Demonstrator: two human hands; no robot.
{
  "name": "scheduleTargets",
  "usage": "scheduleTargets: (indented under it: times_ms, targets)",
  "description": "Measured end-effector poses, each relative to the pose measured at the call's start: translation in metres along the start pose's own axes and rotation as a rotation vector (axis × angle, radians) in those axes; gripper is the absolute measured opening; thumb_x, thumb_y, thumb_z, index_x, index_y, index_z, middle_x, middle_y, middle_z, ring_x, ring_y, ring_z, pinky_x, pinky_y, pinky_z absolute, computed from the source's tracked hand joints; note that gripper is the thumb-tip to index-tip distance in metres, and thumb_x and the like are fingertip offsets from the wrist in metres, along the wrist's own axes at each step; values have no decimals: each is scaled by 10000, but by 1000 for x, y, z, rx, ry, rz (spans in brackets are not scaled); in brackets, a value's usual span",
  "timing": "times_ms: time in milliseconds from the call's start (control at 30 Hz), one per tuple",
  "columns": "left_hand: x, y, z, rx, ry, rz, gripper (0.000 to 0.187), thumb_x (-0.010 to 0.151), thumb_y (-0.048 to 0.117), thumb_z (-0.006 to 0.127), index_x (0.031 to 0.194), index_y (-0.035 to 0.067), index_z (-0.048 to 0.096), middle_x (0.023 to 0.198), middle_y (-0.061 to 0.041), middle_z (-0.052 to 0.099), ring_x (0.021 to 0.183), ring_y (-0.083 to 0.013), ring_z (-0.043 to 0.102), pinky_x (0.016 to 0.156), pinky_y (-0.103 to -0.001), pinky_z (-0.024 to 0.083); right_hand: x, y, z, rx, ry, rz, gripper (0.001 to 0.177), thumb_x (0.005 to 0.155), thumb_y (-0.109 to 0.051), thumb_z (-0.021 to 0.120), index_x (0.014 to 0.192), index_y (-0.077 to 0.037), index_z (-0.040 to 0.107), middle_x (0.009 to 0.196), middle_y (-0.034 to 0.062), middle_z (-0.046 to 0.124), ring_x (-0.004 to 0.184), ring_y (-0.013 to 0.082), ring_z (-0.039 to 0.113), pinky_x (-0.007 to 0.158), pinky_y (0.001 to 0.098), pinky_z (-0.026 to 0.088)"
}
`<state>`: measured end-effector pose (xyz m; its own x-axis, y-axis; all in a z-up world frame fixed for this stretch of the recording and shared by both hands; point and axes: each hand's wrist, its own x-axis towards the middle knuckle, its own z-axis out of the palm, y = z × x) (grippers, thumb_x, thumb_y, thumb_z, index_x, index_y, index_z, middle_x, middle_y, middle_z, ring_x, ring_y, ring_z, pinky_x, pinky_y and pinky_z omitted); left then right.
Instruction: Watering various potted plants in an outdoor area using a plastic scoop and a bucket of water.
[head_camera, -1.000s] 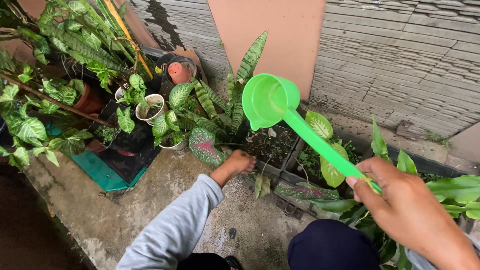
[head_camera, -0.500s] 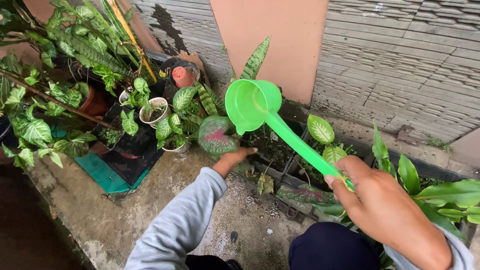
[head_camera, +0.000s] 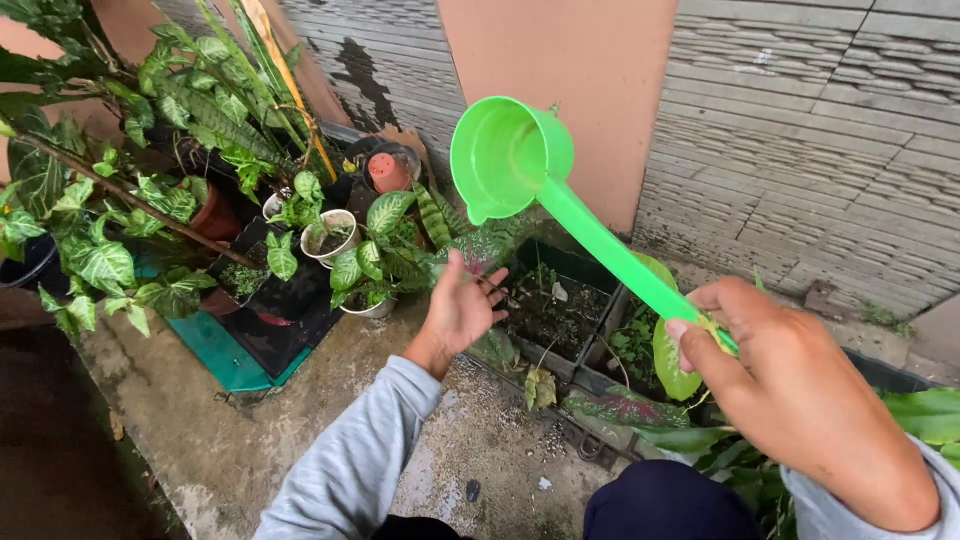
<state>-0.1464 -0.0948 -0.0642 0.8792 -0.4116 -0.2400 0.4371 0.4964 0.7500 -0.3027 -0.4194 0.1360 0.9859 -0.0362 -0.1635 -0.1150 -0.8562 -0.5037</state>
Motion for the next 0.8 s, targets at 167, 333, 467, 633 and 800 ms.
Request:
scheduleTargets:
  times_ms: [167,333,467,633,800]
  targets:
    - [-4,4,19,-192,147,-28,1200,613,997,253,1377,101,481,1480,-205,447,1492,-427,299,1152,-557,245,-2,-6,-1,19,-21,4,232,973,-400,577,1071,-197,633,728,29,799,701,250,686,713,386,479]
    - [-8,12,61,-382,311,108,1314,617,953,280,1620,220,-149,1703,-272,68,1540,-463,230,1137,-794,-111,-4,-8,6,-74,-72,47,265,963,-446,555,1150,-260,580,569,78,681,602,298,625,643,413,443]
    - [36,-10,8,-240,325,180,427,975,523,547,1063,109,599,1169,-193,628,1188,-378,572,1180,-821,143,-4,-10,4,-67,-88,75,282,970,-463,537,1169,-265,569,608,63,718,653,291,657,669,404,467]
    - [47,-2,14,32,765,322,359,741,-32,831,1050,50,668,1110,-127,772,1066,-269,725,1020,-351,505,-3,-11,2,-76,-88,45,237,992,-462,531,1086,-252,586,588,67,687,612,285,621,635,402,433]
    - [40,12,22,100,896,190,1064,720,160,864,1576,-46,267,1523,-205,533,1332,-297,587,1165,-378,422,7,-7,8,-67,-20,-23,289,975,-446,548,1133,-206,576,626,99,689,713,318,651,688,432,456]
